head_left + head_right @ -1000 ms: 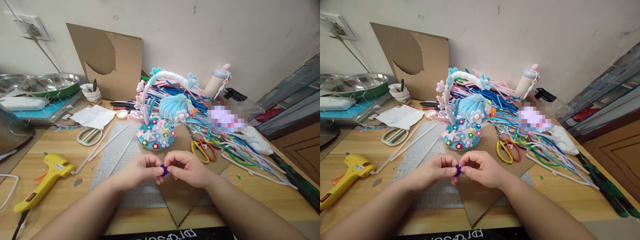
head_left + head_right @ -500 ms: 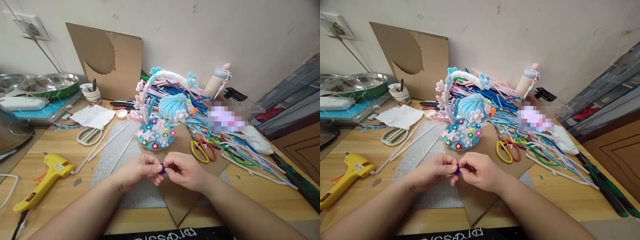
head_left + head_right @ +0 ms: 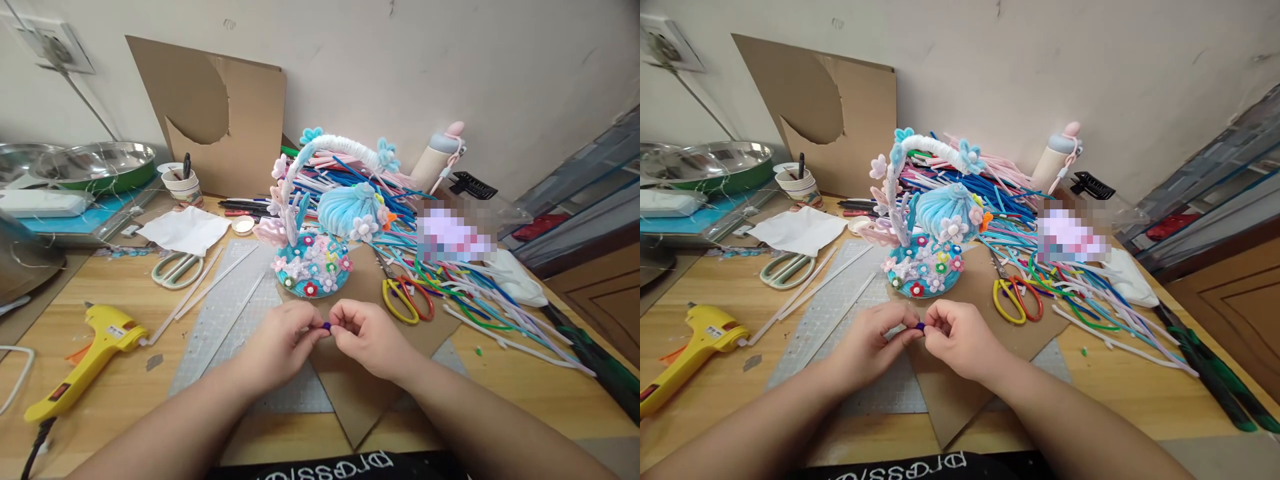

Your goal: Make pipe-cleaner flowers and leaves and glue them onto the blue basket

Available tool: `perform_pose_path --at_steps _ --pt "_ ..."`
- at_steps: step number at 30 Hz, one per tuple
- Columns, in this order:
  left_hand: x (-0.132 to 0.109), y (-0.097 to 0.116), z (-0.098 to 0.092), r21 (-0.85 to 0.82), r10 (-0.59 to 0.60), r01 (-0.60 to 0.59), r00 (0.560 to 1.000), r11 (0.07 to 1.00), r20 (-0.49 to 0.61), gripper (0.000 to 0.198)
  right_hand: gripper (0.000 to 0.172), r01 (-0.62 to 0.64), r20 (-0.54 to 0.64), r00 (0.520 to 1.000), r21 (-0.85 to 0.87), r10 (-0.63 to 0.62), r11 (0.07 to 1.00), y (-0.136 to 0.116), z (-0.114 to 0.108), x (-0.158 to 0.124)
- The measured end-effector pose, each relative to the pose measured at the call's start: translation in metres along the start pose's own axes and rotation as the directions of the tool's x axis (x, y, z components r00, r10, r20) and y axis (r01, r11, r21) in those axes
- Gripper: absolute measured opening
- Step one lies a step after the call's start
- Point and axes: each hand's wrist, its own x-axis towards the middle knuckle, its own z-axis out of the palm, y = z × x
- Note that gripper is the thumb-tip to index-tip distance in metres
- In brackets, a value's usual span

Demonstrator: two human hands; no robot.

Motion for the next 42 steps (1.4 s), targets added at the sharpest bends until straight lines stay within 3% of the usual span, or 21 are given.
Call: perform_pose_path --at_steps 3,6,8,11,15,19,25,28,33,36,42 --pt "-0.0008 -0.0021 0.0012 0.043 0.074 -0.075 0.997 0.996 0.020 0.017 0.006 -0.104 0.058 0.994 0.121 0.097 0.987 0.0012 -0.0009 0.0033" --pt "0.0016 -0.0040 0.0033 -0.165 -0.109 0.107 0.994 0.981 -0.004 0.017 0.010 -0.205 0.150 0.974 0.261 0.170 0.943 0.0026 -0.0041 0.0065" --pt "0.0041 -0.0054 0.0049 -0.446 -0.276 0.254 0.961 0.858 0.017 0.019 0.018 -0.218 0.179 0.971 0.380 0.160 0.899 0.0024 -0.0064 0.0076" --pt "0.0065 -0.0071 0.0071 -0.738 -0.401 0.326 0.912 0.591 0.082 0.023 0.026 -0.153 0.139 0.985 0.465 0.099 0.872 0.0013 -0.0069 0.0074" --pt "0.0058 -0.0063 0.0086 -0.879 -0.431 0.337 0.885 0.337 0.175 0.020 0.025 -0.079 0.118 0.992 0.390 0.035 0.917 0.0009 -0.0023 0.0054" --pt "0.0047 -0.0041 0.0078 -0.913 -0.383 0.388 0.868 0.126 0.316 0.018 0.025 -0.118 0.098 0.991 0.372 0.087 0.921 0.0000 -0.0001 0.0048" --pt "0.0057 -0.0037 0.0063 -0.898 -0.389 0.396 0.871 0.192 0.301 0.017 0.025 -0.144 0.117 0.988 0.405 0.105 0.903 0.0004 -0.0024 0.0059" --pt "0.0055 -0.0043 0.0061 -0.906 -0.408 0.394 0.861 0.159 0.303 0.018 0.026 -0.138 0.091 0.990 0.453 0.108 0.881 0.0022 -0.0029 0.0062" --pt "0.0053 -0.0056 0.0065 -0.917 -0.421 0.379 0.857 0.124 0.298 0.016 0.022 -0.062 0.056 0.998 0.390 0.043 0.919 0.0010 0.0004 0.0047" --pt "0.0055 -0.0052 0.0071 -0.917 -0.411 0.382 0.859 0.115 0.306 0.016 0.022 -0.077 0.066 0.996 0.387 0.055 0.919 0.0004 0.0019 0.0043" --pt "0.0057 -0.0049 0.0076 -0.873 -0.434 0.434 0.846 0.222 0.309 0.021 0.023 -0.098 0.077 0.994 0.366 0.075 0.926 0.0027 0.0010 0.0055"
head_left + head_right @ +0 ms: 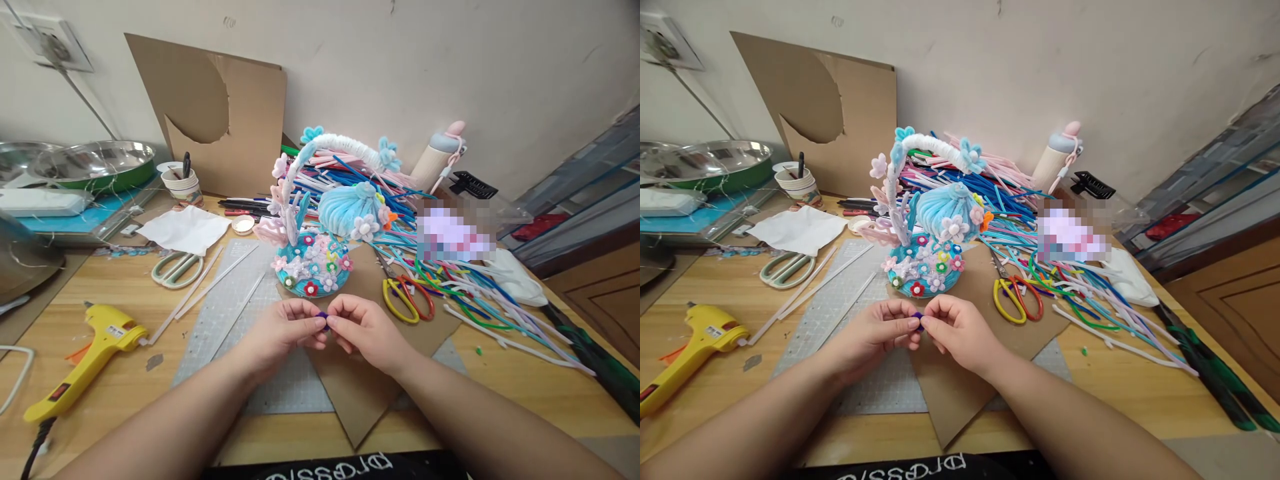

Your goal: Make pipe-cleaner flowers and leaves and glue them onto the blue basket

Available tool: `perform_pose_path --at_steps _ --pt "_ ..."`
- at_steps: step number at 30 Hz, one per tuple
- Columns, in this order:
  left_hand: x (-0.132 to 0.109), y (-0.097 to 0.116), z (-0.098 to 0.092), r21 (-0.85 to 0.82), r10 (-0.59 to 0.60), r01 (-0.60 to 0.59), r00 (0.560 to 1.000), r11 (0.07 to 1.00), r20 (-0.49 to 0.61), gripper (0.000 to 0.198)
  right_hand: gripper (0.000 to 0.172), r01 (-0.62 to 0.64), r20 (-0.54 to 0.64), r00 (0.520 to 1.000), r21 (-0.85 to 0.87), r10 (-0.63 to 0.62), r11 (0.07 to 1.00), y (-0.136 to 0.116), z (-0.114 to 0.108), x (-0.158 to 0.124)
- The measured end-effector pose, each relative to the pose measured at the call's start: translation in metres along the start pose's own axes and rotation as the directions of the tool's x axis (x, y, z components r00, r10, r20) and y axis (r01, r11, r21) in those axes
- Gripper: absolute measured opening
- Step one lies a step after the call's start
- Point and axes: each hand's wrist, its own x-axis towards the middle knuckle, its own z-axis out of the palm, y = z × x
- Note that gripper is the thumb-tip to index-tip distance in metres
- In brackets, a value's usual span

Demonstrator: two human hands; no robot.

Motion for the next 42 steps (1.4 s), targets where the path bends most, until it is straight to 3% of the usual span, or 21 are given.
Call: perform_pose_path --at_steps 8,12,14,16,18,20,24,27,34,38,42 --pt "0.0015 -0.0006 -0.0022 0.076 0.097 -0.092 0.993 0.993 -0.060 0.020 0.018 0.055 0.003 0.998 -0.130 -0.056 0.990 0.0003 0.0023 -0.0036" --pt "0.0022 -0.0002 -0.0030 0.049 0.076 -0.074 0.997 0.996 -0.031 0.017 0.022 0.013 0.002 1.000 0.004 -0.013 1.000 0.0025 0.0010 -0.0026" --pt "0.0020 0.0010 -0.0024 0.112 0.148 -0.145 0.989 0.983 -0.017 0.014 0.024 -0.059 0.024 0.998 0.133 0.056 0.989 0.0029 0.0005 -0.0010" --pt "0.0010 0.0027 -0.0010 0.275 0.307 -0.295 0.952 0.915 -0.002 0.009 0.026 -0.144 0.085 0.988 0.260 0.126 0.955 0.0025 0.0007 0.0004" --pt "-0.0005 0.0042 0.0007 0.462 0.449 -0.417 0.893 0.782 0.046 0.004 0.025 -0.205 0.130 0.977 0.333 0.171 0.920 0.0015 0.0014 0.0008" --pt "-0.0017 0.0049 0.0023 0.541 0.504 -0.448 0.862 0.712 0.050 0.003 0.023 -0.208 0.107 0.977 0.340 0.182 0.917 0.0008 0.0021 0.0004" --pt "-0.0011 0.0047 0.0042 0.351 0.384 -0.340 0.921 0.873 -0.064 0.015 0.023 -0.089 -0.012 0.995 0.251 0.095 0.964 0.0021 0.0020 -0.0009" --pt "0.0004 0.0042 0.0042 0.261 0.258 -0.237 0.965 0.936 -0.047 0.022 0.025 -0.022 -0.044 0.999 0.179 0.031 0.984 0.0032 0.0018 -0.0009" --pt "0.0014 0.0035 0.0032 0.264 0.196 -0.177 0.979 0.948 -0.051 0.022 0.021 0.077 -0.055 0.995 -0.047 -0.079 0.996 0.0049 0.0022 -0.0017" --pt "0.0023 0.0015 0.0033 0.291 0.221 -0.203 0.975 0.935 -0.033 0.023 0.016 0.173 -0.068 0.976 -0.315 -0.205 0.933 0.0068 0.0023 -0.0029" --pt "0.0030 -0.0011 0.0028 0.361 0.253 -0.225 0.967 0.905 -0.032 0.021 0.014 0.215 -0.059 0.963 -0.431 -0.265 0.876 0.0066 0.0017 -0.0026"
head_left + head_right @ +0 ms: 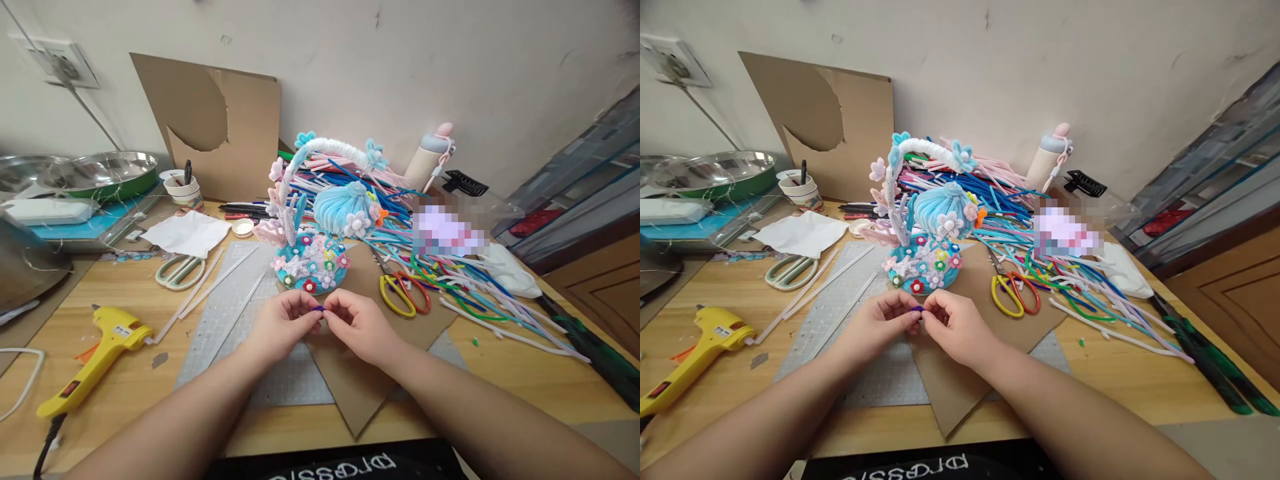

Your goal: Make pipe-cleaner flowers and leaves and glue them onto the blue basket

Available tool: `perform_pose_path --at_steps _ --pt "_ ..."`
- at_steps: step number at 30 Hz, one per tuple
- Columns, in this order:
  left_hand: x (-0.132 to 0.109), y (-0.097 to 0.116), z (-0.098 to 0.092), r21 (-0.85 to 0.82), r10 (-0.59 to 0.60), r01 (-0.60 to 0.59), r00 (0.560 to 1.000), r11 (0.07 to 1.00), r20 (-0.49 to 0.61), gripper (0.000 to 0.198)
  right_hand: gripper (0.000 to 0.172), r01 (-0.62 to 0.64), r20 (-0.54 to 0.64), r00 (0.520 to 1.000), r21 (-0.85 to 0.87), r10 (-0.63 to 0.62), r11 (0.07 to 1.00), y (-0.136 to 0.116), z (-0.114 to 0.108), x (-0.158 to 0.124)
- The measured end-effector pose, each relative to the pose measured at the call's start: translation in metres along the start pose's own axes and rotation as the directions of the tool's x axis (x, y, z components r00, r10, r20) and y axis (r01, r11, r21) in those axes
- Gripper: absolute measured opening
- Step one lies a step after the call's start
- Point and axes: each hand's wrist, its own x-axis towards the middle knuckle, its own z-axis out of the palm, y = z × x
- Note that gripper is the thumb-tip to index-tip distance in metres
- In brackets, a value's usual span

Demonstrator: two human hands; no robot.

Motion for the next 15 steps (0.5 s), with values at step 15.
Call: perform_pose_path --at_steps 15 --pt "-0.004 -0.002 0.003 -0.007 0.064 -0.064 0.998 0.998 0.009 0.017 0.011 -0.103 -0.056 0.991 0.259 0.121 0.960 -0.004 0.009 0.001"
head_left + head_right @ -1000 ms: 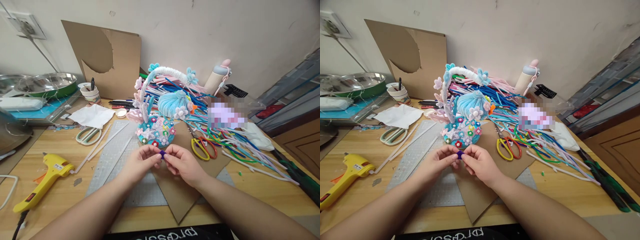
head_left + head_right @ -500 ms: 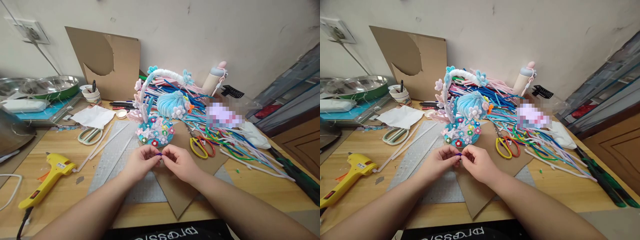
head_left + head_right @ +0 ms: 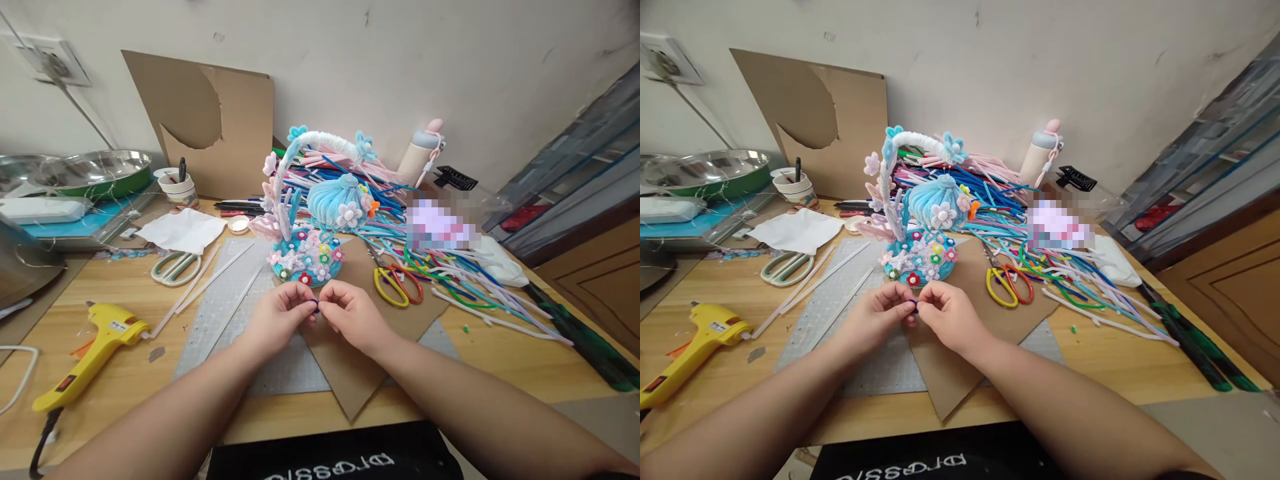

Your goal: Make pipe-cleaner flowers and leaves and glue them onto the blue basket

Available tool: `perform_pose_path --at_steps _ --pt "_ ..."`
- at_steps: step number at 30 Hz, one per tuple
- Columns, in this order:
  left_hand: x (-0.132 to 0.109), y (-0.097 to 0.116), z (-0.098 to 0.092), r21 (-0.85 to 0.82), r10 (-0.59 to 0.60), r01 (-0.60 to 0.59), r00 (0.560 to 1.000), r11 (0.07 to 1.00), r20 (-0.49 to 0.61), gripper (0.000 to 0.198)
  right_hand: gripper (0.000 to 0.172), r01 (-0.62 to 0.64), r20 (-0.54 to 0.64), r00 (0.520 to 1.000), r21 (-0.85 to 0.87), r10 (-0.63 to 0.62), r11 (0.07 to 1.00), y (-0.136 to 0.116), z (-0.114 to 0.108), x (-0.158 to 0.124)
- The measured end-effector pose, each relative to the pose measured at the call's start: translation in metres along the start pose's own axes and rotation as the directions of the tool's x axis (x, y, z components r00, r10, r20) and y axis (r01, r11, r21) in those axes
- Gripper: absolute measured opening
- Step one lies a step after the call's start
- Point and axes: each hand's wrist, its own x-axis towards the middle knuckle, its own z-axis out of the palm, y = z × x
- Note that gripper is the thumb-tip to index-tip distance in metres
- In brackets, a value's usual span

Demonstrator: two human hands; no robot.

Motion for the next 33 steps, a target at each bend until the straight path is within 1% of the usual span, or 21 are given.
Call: perform_pose_path --at_steps 2,3,5,8,11,14,16,17,18,20,22,23,24,25,27,29,30,31,33 --pt "0.000 0.000 0.000 0.087 0.038 -0.036 0.999 0.996 -0.022 0.015 0.011 -0.051 0.002 0.999 0.047 0.051 0.998 0.002 0.001 0.001" --pt "0.001 0.000 0.000 0.078 0.029 -0.027 0.999 0.997 -0.022 0.015 0.012 -0.069 0.003 0.998 0.065 0.069 0.995 0.002 0.001 0.001" --pt "0.002 -0.001 -0.002 -0.016 -0.039 0.038 0.999 0.999 -0.008 0.019 0.014 -0.100 0.014 0.995 0.104 0.099 0.990 0.001 0.000 0.002" --pt "0.002 0.000 -0.005 -0.173 -0.132 0.132 0.991 0.976 0.013 0.021 0.019 -0.122 0.063 0.992 0.179 0.112 0.976 0.000 -0.001 0.002" --pt "0.001 0.002 -0.007 -0.304 -0.147 0.149 0.989 0.941 0.029 0.019 0.021 -0.079 0.106 0.993 0.178 0.061 0.981 0.000 -0.001 0.001" --pt "-0.001 0.005 -0.006 -0.365 -0.147 0.153 0.988 0.919 0.042 0.020 0.016 0.027 0.064 0.997 0.056 -0.031 0.998 0.002 -0.002 0.000" --pt "-0.001 0.006 -0.005 -0.377 -0.147 0.155 0.988 0.913 0.048 0.019 0.012 0.151 0.009 0.989 -0.082 -0.151 0.985 0.003 -0.005 -0.001" --pt "-0.001 0.006 -0.005 -0.392 -0.154 0.162 0.987 0.906 0.052 0.019 0.010 0.228 0.000 0.973 -0.167 -0.231 0.959 0.002 -0.007 -0.001" --pt "-0.002 0.006 -0.005 -0.412 -0.174 0.183 0.983 0.893 0.058 0.017 0.009 0.310 0.012 0.948 -0.252 -0.317 0.917 0.001 -0.009 -0.002" --pt "-0.002 0.007 -0.006 -0.441 -0.262 0.275 0.961 0.854 0.093 0.013 0.011 0.451 0.088 0.886 -0.389 -0.455 0.804 -0.001 -0.014 -0.002" --pt "-0.001 0.007 -0.008 -0.433 -0.340 0.369 0.929 0.822 0.146 0.015 0.015 0.539 0.185 0.835 -0.459 -0.518 0.706 -0.003 -0.018 -0.003" --pt "-0.001 0.006 -0.009 -0.421 -0.353 0.391 0.920 0.819 0.168 0.015 0.016 0.563 0.218 0.820 -0.470 -0.528 0.680 -0.004 -0.019 -0.003" --pt "0.000 0.006 -0.009 -0.412 -0.346 0.389 0.921 0.824 0.178 0.014 0.016 0.568 0.231 0.818 -0.471 -0.527 0.676 -0.004 -0.019 -0.002" --pt "0.000 0.006 -0.010 -0.410 -0.326 0.371 0.929 0.833 0.177 0.011 0.016 0.553 0.215 0.829 -0.461 -0.517 0.694 -0.004 -0.019 -0.002" --pt "0.001 0.006 -0.012 -0.408 -0.281 0.319 0.948 0.855 0.152 0.011 0.013 0.467 0.108 0.878 -0.397 -0.465 0.790 -0.003 -0.017 -0.001" --pt "0.002 0.006 -0.013 -0.374 -0.250 0.280 0.960 0.884 0.129 0.014 0.011 0.332 0.006 0.939 -0.260 -0.343 0.907 -0.002 -0.014 0.000" --pt "0.002 0.006 -0.013 -0.342 -0.235 0.264 0.964 0.902 0.124 0.016 0.011 0.258 -0.001 0.965 -0.177 -0.263 0.950 -0.002 -0.013 0.001" --pt "0.002 0.006 -0.013 -0.305 -0.220 0.247 0.968 0.920 0.121 0.017 0.012 0.191 0.023 0.982 -0.100 -0.190 0.977 -0.002 -0.011 0.002" --pt "0.002 0.006 -0.012 -0.232 -0.192 0.213 0.975 0.949 0.107 0.019 0.014 0.082 0.099 0.992 0.001 -0.082 0.997 -0.002 -0.009 0.002"
